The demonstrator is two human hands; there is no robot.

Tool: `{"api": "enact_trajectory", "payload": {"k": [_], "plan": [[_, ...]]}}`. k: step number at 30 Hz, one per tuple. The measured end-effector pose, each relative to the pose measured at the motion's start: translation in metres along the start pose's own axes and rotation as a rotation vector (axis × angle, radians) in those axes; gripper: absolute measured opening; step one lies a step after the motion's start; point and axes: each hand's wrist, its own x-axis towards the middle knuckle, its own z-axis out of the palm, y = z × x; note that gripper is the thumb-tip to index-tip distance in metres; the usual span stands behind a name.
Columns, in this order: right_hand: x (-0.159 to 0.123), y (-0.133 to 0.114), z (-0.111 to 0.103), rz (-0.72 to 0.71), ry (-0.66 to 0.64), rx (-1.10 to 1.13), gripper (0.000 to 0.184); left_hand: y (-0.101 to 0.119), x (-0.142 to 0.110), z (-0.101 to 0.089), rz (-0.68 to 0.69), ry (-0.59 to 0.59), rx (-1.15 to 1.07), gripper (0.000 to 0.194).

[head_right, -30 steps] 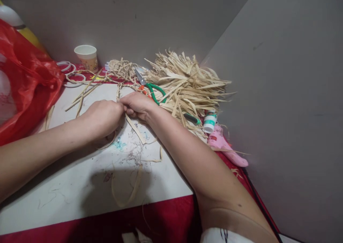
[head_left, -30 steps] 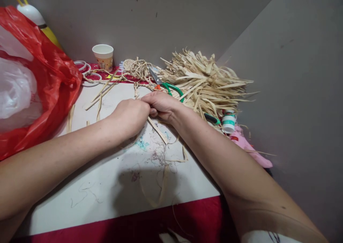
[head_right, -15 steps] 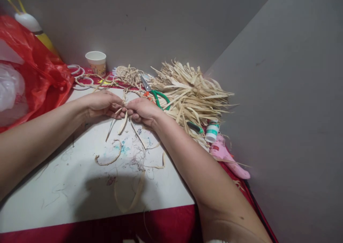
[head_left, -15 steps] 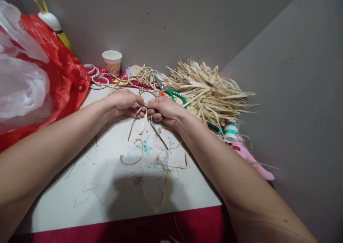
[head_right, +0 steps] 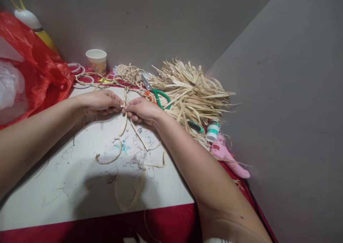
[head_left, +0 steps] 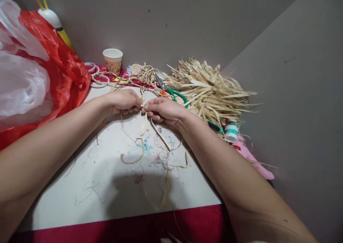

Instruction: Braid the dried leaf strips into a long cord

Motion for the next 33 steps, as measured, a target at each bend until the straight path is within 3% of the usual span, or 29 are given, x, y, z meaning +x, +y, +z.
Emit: {"api": "enact_trajectory", "payload": {"k": [6, 11, 23, 33], "plan": [[0.000, 0.000, 0.004, -0.033, 0.049, -0.115, 0.016, -0.005, 0.004, -0.002, 0.021, 0.054, 0.160, 0.014], [-0.001, -0.001, 0.005, -0.030, 0.080, -0.197, 0.017, 0.000, 0.004, 0.003, -0.032, 0.088, 0.140, 0.019], [-0.005, -0.004, 0.010, -0.073, 0.128, -0.282, 0.022, -0.006, 0.006, -0.002, -0.031, -0.038, -0.027, 0.022], [-0.010, -0.005, 0.006, -0.060, 0.113, -0.286, 0.018, -0.009, 0.009, -0.004, -0.008, -0.025, -0.024, 0.027]]}}
